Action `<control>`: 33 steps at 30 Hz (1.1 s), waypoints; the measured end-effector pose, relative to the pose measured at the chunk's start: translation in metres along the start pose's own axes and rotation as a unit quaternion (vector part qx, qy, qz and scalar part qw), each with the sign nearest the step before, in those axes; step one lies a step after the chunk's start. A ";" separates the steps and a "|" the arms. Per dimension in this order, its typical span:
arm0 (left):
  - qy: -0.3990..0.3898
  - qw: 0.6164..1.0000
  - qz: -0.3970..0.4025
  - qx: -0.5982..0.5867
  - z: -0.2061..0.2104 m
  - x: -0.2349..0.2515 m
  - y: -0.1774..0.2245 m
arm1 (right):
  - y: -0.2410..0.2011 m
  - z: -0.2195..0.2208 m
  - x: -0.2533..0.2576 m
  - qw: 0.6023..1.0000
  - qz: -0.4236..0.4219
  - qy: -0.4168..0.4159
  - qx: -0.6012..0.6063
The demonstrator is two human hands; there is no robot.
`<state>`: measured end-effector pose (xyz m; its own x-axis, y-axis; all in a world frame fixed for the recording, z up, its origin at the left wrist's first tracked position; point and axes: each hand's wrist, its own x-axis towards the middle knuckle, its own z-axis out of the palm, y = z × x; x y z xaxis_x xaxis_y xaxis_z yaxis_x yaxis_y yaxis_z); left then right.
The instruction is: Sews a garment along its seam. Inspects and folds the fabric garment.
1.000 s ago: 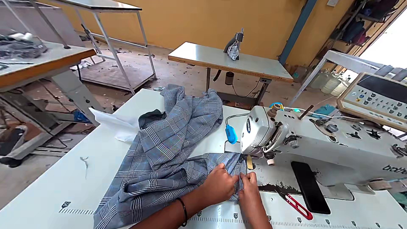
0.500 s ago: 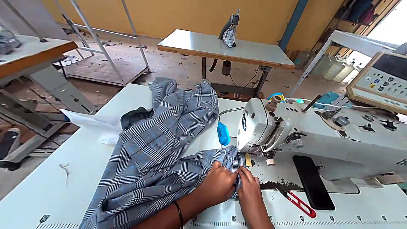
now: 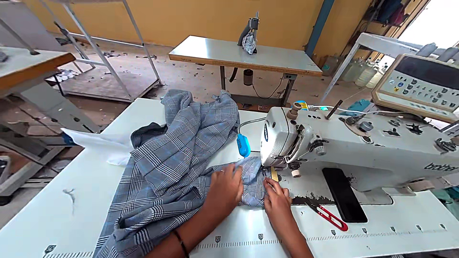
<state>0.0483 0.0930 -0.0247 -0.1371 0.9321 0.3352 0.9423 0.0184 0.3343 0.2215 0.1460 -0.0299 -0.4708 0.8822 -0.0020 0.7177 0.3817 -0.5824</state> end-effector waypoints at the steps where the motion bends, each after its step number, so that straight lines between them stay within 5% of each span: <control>1: 0.017 0.999 -0.022 0.017 -0.004 -0.010 -0.001 | 0.001 0.000 -0.005 0.999 -0.003 0.035 0.012; 5: 0.011 0.998 -0.048 0.035 -0.010 -0.055 0.004 | -0.020 0.004 -0.012 0.975 -0.022 0.217 0.043; 10: 0.068 0.996 -0.021 0.062 0.005 -0.074 0.003 | -0.056 -0.005 0.010 0.988 0.150 -0.042 -0.018; 16: 0.002 0.996 -0.045 -0.079 -0.022 -0.059 -0.007 | -0.057 -0.009 0.007 0.984 0.122 -0.128 0.002; 19: 0.017 0.989 0.091 -0.117 -0.037 -0.032 -0.002 | -0.049 -0.008 -0.005 0.989 0.099 -0.108 0.012; 22: -0.152 0.935 0.293 -0.130 -0.033 0.007 0.007 | -0.044 -0.004 -0.016 0.992 0.088 -0.087 0.013; 25: -0.253 0.914 0.304 -0.094 -0.017 0.041 0.000 | -0.031 0.011 -0.032 0.995 0.008 0.064 0.072; 28: -0.331 0.905 0.264 -0.050 -0.026 0.057 -0.008 | -0.009 0.028 -0.041 0.943 -0.175 0.272 0.082; 33: -0.348 0.871 0.306 -0.162 -0.034 0.046 0.003 | 0.009 0.023 -0.052 0.917 -0.257 0.285 0.106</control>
<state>0.0343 0.1230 0.0219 0.6854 0.7271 -0.0403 0.6228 -0.5566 0.5498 0.2403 0.0970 -0.0537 -0.3315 0.6242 0.7074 0.3308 0.7792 -0.5324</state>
